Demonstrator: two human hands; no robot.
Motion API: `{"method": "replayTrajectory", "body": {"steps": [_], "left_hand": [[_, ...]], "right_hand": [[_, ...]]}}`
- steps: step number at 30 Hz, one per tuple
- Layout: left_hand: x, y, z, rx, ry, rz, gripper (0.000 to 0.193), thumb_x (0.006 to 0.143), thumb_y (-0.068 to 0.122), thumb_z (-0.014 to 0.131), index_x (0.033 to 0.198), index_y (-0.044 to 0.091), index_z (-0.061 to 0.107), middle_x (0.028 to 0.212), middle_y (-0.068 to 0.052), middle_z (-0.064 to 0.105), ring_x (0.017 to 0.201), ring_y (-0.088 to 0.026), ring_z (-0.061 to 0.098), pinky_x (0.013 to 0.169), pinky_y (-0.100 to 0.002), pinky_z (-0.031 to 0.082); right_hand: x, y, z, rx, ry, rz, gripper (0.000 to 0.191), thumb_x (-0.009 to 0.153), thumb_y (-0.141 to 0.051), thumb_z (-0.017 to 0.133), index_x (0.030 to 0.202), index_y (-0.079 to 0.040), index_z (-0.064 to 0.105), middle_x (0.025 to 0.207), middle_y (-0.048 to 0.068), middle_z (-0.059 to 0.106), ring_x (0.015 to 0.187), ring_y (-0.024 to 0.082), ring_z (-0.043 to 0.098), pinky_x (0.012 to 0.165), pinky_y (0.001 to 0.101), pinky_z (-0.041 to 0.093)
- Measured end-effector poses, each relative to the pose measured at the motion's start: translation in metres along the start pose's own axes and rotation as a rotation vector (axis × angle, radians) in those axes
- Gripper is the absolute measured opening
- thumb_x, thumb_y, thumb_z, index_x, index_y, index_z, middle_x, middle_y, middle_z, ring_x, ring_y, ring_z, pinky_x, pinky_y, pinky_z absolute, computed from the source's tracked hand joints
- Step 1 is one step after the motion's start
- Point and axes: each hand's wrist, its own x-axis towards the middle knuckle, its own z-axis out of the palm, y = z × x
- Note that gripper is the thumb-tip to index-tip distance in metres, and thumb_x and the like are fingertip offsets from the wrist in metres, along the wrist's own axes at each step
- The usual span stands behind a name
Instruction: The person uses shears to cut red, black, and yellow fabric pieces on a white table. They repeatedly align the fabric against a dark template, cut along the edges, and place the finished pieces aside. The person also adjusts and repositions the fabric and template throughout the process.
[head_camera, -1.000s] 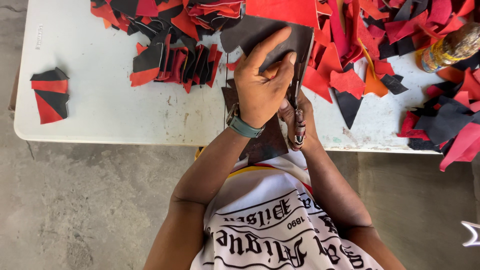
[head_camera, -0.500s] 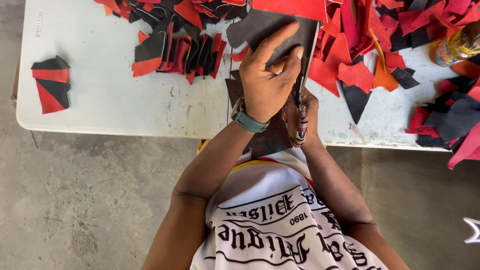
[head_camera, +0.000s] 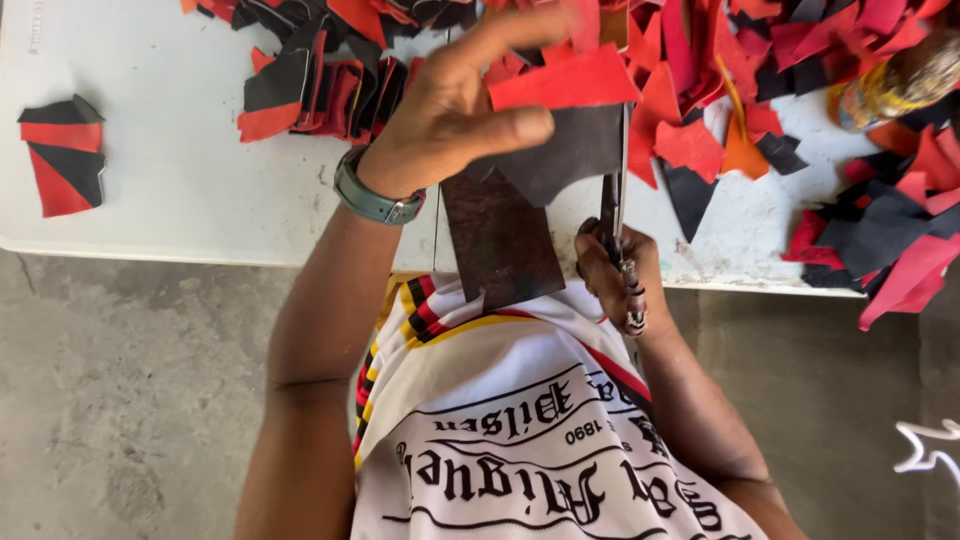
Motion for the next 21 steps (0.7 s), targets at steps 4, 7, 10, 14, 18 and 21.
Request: {"method": "replayTrajectory", "body": {"steps": [4, 7, 10, 14, 18, 21], "left_hand": [[0.014, -0.001, 0.006, 0.356, -0.214, 0.021, 0.041, 0.097, 0.009, 0.08, 0.136, 0.004, 0.066, 0.135, -0.01, 0.071, 0.128, -0.023, 0.069, 0.113, -0.035, 0.053], [0.011, 0.007, 0.018, 0.444, -0.195, 0.009, 0.039, 0.091, 0.004, 0.078, 0.129, 0.003, 0.068, 0.128, -0.011, 0.074, 0.12, -0.025, 0.072, 0.106, -0.033, 0.055], [0.006, 0.012, 0.028, 0.423, -0.22, -0.006, 0.039, 0.089, 0.002, 0.077, 0.127, 0.003, 0.068, 0.123, -0.011, 0.073, 0.114, -0.026, 0.073, 0.102, -0.034, 0.057], [0.0, 0.009, 0.036, 0.434, -0.213, -0.007, 0.039, 0.088, 0.002, 0.077, 0.126, 0.004, 0.068, 0.116, -0.012, 0.072, 0.107, -0.029, 0.071, 0.094, -0.036, 0.056], [-0.002, 0.003, 0.039, 0.44, -0.209, 0.015, 0.04, 0.087, 0.002, 0.078, 0.126, 0.005, 0.067, 0.109, -0.011, 0.069, 0.101, -0.03, 0.07, 0.09, -0.038, 0.056], [-0.003, 0.001, 0.039, 0.455, -0.2, 0.007, 0.039, 0.087, 0.002, 0.078, 0.125, 0.005, 0.068, 0.109, -0.011, 0.068, 0.101, -0.031, 0.069, 0.089, -0.038, 0.055]], "right_hand": [[-0.001, 0.012, 0.002, 0.01, 0.06, 0.093, 0.02, 0.096, -0.015, 0.06, 0.079, -0.006, 0.059, 0.061, -0.003, 0.052, 0.05, 0.005, 0.045, 0.046, 0.0246, 0.036], [-0.007, 0.022, -0.001, -0.027, 0.04, 0.01, 0.018, 0.095, -0.016, 0.062, 0.082, -0.005, 0.056, 0.067, -0.003, 0.053, 0.056, 0.005, 0.045, 0.05, 0.0242, 0.038], [-0.01, 0.029, -0.006, 0.045, 0.004, -0.097, 0.016, 0.097, -0.018, 0.061, 0.09, -0.006, 0.054, 0.075, -0.003, 0.05, 0.064, 0.006, 0.044, 0.056, 0.0237, 0.037], [-0.009, 0.031, -0.008, 0.103, -0.074, -0.243, 0.018, 0.099, -0.02, 0.062, 0.099, -0.006, 0.051, 0.088, -0.003, 0.048, 0.076, 0.007, 0.043, 0.064, 0.0239, 0.039], [-0.007, 0.029, -0.002, 0.064, 0.051, -0.024, 0.017, 0.099, -0.018, 0.06, 0.089, -0.007, 0.054, 0.071, -0.003, 0.049, 0.06, 0.005, 0.041, 0.052, 0.0239, 0.034], [-0.006, 0.028, 0.002, 0.046, 0.12, 0.071, 0.018, 0.097, -0.013, 0.06, 0.082, -0.005, 0.057, 0.062, -0.002, 0.05, 0.051, 0.005, 0.042, 0.046, 0.0246, 0.033]]}}
